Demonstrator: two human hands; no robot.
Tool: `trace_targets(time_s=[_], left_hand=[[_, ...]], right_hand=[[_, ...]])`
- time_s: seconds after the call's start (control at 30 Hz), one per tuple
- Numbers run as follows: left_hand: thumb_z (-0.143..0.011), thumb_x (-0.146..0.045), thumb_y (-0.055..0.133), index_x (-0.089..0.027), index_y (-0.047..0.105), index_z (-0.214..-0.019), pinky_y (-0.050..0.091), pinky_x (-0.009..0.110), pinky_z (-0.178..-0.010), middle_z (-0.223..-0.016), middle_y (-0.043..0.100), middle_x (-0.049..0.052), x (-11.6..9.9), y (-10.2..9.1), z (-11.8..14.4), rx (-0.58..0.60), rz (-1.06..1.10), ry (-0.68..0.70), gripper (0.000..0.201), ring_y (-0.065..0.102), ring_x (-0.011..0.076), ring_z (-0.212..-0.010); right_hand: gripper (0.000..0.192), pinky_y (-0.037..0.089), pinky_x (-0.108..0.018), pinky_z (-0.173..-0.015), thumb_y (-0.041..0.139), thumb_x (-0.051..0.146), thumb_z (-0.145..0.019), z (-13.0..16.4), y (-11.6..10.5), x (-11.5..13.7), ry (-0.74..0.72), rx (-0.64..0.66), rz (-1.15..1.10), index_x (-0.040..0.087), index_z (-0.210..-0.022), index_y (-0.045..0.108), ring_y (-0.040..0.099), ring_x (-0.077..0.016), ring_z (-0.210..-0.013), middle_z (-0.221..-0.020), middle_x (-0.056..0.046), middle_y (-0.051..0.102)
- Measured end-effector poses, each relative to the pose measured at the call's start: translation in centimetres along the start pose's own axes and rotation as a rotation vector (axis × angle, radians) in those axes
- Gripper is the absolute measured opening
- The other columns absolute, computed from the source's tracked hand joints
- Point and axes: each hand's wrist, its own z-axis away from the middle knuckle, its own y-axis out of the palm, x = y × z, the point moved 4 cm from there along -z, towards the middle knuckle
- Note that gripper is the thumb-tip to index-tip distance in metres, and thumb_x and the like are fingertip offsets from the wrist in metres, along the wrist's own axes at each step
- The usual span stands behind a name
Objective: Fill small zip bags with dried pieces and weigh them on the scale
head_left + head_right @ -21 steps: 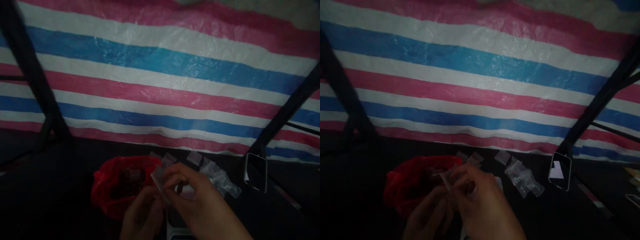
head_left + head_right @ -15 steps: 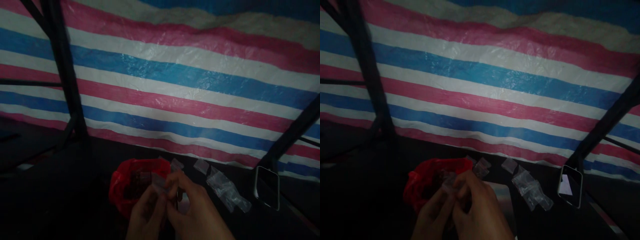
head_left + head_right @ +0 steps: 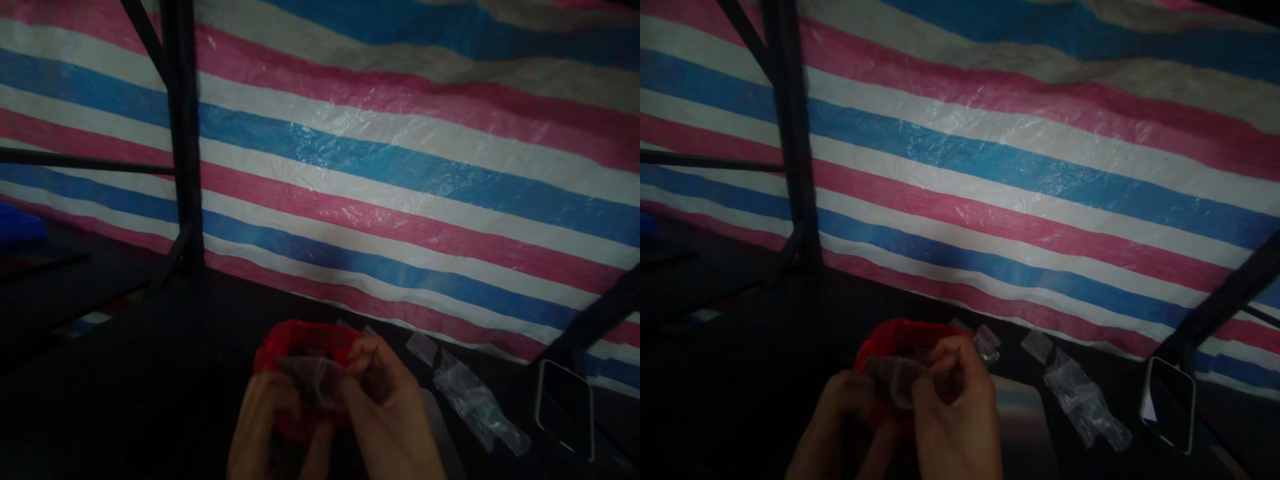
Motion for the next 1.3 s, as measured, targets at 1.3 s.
trace_targets(time_s=[1.3], left_hand=[[-0.082, -0.028, 0.06, -0.028, 0.069, -0.12, 0.06, 0.044, -0.093, -0.119, 0.082, 0.006, 3.1, -0.2, -0.1, 0.231, -0.121, -0.545, 0.039, 0.077, 0.0308, -0.107]], right_hand=[[0.023, 0.059, -0.034, -0.087, 0.082, 0.028, -0.08, -2.8, -0.8, -2.1, -0.009, 0.28, 0.008, 0.023, -0.103, 0.079, 0.078, -0.023, -0.096, -0.102, -0.005, 0.083]])
